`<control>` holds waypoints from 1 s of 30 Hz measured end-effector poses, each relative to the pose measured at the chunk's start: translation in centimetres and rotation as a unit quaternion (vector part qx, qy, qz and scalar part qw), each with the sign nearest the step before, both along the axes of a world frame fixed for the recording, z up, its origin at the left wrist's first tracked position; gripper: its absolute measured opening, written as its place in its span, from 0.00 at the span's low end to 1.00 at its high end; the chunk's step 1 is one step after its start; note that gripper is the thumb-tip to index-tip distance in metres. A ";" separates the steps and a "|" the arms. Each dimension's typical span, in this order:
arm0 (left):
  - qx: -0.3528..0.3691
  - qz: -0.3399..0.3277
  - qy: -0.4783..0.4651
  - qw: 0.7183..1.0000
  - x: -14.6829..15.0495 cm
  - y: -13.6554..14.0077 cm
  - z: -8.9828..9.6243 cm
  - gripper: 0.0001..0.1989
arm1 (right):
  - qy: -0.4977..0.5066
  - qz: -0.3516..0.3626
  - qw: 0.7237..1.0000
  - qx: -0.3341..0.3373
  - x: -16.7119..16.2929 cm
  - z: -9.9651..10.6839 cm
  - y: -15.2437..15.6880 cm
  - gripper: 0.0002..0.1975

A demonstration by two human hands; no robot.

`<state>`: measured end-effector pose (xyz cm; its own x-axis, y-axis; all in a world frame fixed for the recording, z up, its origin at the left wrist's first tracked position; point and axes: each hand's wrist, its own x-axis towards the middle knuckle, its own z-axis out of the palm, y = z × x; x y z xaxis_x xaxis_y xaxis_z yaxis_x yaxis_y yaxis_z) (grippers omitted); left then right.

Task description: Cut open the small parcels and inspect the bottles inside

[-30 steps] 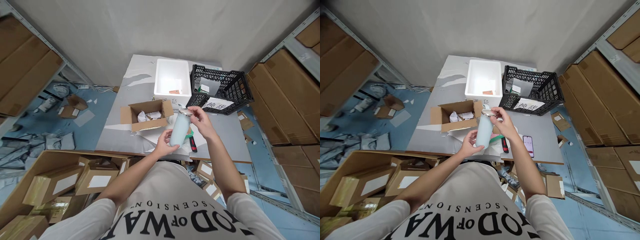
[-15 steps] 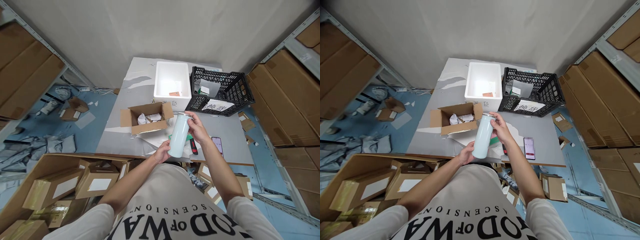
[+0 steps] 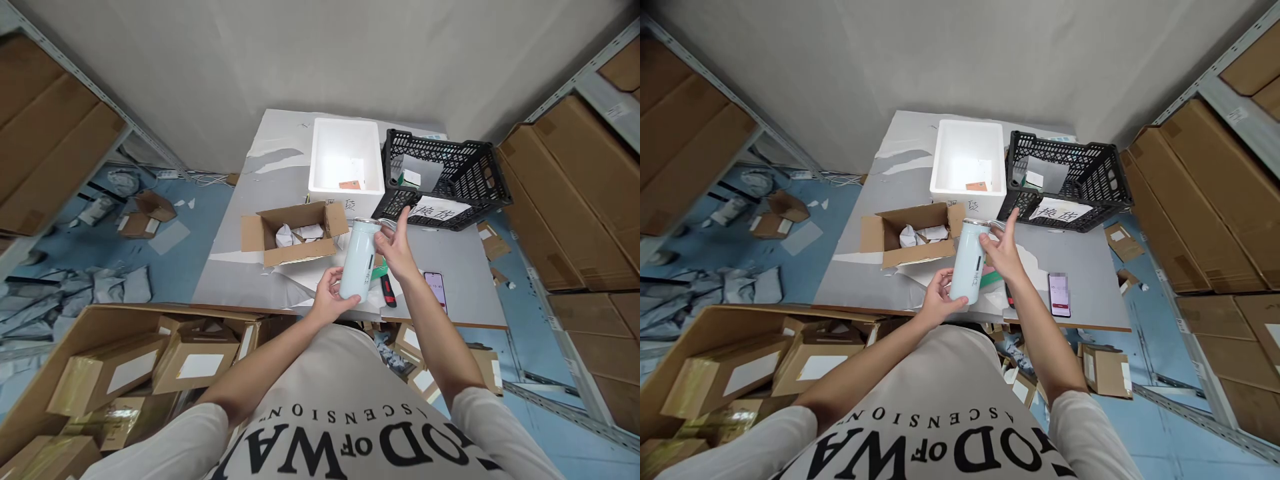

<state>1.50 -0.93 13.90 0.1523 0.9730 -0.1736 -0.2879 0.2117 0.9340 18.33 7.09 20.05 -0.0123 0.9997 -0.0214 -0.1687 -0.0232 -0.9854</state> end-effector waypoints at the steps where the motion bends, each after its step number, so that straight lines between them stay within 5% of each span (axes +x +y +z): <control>1: 0.000 -0.002 -0.027 1.000 -0.2 0.1 0.0 0.38 | 0.021 -0.004 1.000 0.003 0.1 -0.2 -0.1 0.59; 8: -0.083 -0.086 -0.186 0.975 -0.8 0.1 0.5 0.35 | 0.153 0.078 0.984 -0.043 0.5 -0.3 -0.3 0.40; 17: -0.161 -0.151 -0.290 0.931 -0.8 0.0 1.2 0.34 | 0.101 0.058 0.992 -0.051 0.2 -0.9 0.9 0.33; 22: -0.148 -0.131 -0.234 0.952 -1.0 0.3 0.4 0.34 | 0.076 0.041 0.995 -0.041 0.2 -1.4 1.3 0.31; 26: -0.040 -0.057 -0.093 0.993 -1.1 0.3 0.0 0.43 | 0.070 0.023 0.997 -0.039 0.4 -1.2 1.6 0.28; 30: 0.008 -0.006 0.020 1.000 -0.6 0.2 -0.3 0.43 | 0.087 0.003 0.995 -0.038 0.5 -1.1 2.1 0.26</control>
<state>0.91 -0.74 13.62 0.1567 0.9739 -0.1644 -0.2485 0.1999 0.9478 18.80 9.17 18.91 -0.0283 0.9951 -0.0945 -0.3359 -0.0985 -0.9367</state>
